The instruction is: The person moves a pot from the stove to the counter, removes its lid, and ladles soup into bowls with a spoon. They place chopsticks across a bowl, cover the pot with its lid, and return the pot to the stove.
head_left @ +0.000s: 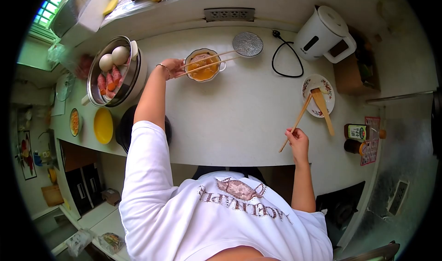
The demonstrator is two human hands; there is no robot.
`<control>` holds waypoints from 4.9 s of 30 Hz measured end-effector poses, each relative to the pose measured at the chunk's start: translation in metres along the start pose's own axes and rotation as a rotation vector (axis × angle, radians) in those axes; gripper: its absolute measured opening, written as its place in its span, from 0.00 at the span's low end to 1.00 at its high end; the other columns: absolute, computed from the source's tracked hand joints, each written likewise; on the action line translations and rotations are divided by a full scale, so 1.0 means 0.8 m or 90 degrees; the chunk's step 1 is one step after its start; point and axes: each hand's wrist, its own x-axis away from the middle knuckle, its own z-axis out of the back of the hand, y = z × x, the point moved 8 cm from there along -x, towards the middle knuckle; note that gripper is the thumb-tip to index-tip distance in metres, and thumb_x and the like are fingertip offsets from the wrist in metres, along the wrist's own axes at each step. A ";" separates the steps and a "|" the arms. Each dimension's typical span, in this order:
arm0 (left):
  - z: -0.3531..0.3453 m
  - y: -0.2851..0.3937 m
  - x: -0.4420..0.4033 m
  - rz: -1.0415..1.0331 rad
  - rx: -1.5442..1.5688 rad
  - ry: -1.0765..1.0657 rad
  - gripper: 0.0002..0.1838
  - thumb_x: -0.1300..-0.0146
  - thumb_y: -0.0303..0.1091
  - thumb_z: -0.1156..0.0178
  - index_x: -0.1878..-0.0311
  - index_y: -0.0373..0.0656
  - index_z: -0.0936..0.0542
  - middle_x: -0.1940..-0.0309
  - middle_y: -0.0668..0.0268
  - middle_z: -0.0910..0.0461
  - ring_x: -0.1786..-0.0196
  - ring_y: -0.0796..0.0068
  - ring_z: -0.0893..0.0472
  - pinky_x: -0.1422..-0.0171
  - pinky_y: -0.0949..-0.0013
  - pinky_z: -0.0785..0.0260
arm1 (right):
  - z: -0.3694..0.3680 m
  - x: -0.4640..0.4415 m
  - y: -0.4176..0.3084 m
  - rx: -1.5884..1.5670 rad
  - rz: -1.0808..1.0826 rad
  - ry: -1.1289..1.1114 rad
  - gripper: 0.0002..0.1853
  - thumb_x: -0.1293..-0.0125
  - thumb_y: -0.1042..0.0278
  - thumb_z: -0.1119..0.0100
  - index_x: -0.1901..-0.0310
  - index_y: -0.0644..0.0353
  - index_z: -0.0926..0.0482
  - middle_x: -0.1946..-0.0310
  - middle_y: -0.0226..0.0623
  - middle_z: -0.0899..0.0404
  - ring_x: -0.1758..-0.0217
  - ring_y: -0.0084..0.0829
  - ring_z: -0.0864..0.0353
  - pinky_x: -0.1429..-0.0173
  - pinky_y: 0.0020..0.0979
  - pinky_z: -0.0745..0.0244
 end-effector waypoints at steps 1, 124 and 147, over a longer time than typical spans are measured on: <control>0.004 0.003 -0.003 -0.003 -0.006 0.001 0.05 0.37 0.33 0.50 0.67 0.44 0.29 0.75 0.68 0.28 0.75 0.76 0.24 0.70 0.74 0.24 | -0.001 -0.001 0.000 0.008 -0.003 0.002 0.05 0.43 0.72 0.41 0.66 0.63 0.24 0.77 0.22 0.28 0.77 0.11 0.36 0.75 0.16 0.44; 0.042 -0.295 0.515 -0.413 0.586 -0.204 0.40 0.51 0.25 0.39 0.35 0.43 0.48 0.43 0.54 0.36 0.43 0.58 0.30 0.43 0.52 0.32 | -0.008 -0.086 -0.118 0.487 0.428 0.262 0.14 0.44 0.69 0.40 0.56 0.61 0.21 0.66 0.43 0.19 0.65 0.34 0.20 0.62 0.32 0.27; 0.031 -0.342 0.487 -0.395 0.548 -0.114 0.36 0.47 0.27 0.41 0.37 0.37 0.48 0.43 0.55 0.37 0.42 0.60 0.32 0.40 0.55 0.34 | 0.063 -0.137 -0.062 0.578 0.250 0.318 0.14 0.51 0.69 0.36 0.60 0.57 0.19 0.68 0.45 0.20 0.64 0.41 0.21 0.60 0.36 0.27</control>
